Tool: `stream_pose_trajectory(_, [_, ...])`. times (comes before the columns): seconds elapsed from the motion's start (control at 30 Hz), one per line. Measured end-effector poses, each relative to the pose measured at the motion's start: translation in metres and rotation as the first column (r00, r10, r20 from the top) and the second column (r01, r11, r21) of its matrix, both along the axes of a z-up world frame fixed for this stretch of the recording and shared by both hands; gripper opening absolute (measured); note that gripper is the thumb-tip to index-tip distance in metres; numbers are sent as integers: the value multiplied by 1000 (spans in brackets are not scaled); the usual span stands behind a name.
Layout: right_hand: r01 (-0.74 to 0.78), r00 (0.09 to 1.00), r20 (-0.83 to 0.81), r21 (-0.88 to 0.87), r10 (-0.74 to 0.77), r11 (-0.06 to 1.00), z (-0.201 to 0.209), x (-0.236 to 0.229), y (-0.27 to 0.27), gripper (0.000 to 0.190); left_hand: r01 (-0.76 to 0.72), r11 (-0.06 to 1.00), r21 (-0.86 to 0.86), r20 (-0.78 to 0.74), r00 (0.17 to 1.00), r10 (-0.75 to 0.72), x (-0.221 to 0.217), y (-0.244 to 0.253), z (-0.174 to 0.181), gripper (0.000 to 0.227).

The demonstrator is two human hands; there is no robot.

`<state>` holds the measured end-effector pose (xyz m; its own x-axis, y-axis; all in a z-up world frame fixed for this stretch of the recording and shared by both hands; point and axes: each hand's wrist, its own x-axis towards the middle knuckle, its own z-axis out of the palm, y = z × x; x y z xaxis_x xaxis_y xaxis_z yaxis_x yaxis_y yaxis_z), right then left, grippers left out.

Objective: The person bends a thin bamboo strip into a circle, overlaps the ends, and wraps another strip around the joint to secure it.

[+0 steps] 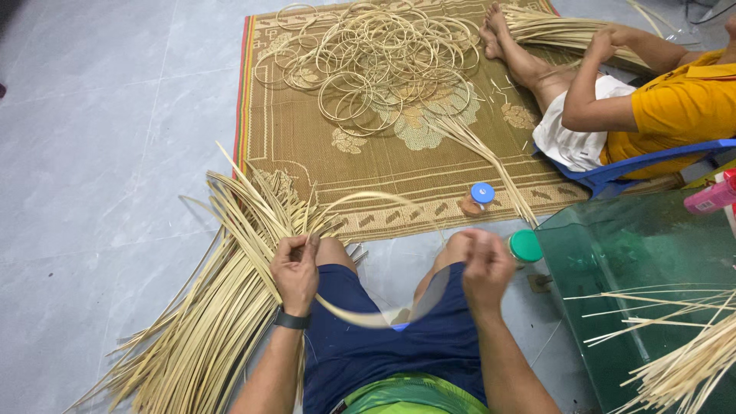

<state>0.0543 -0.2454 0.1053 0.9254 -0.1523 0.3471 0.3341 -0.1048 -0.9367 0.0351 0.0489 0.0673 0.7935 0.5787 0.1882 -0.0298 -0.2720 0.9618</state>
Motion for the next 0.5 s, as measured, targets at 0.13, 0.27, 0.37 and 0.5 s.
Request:
stream_pose_trajectory(0.13, [-154,984,71,-124,163,980,-13,-14,8,19,166,931,326,192,952,-237,-6,-39,35,5])
stream_pose_trajectory(0.27, [-354,856,-349,145,383,924,-35,-16,52,29,369,852,371,251,843,-475,-18,-73,55,13])
stream_pose_trajectory(0.37, [-324,836,-378,243,397,914,-41,-17,66,32,505,755,418,184,766,-615,-21,-67,65,18])
stream_pose_trajectory(0.5, [-344,835,-372,221,405,913,-41,-23,68,39,458,662,594,153,743,-652,-18,-60,62,21])
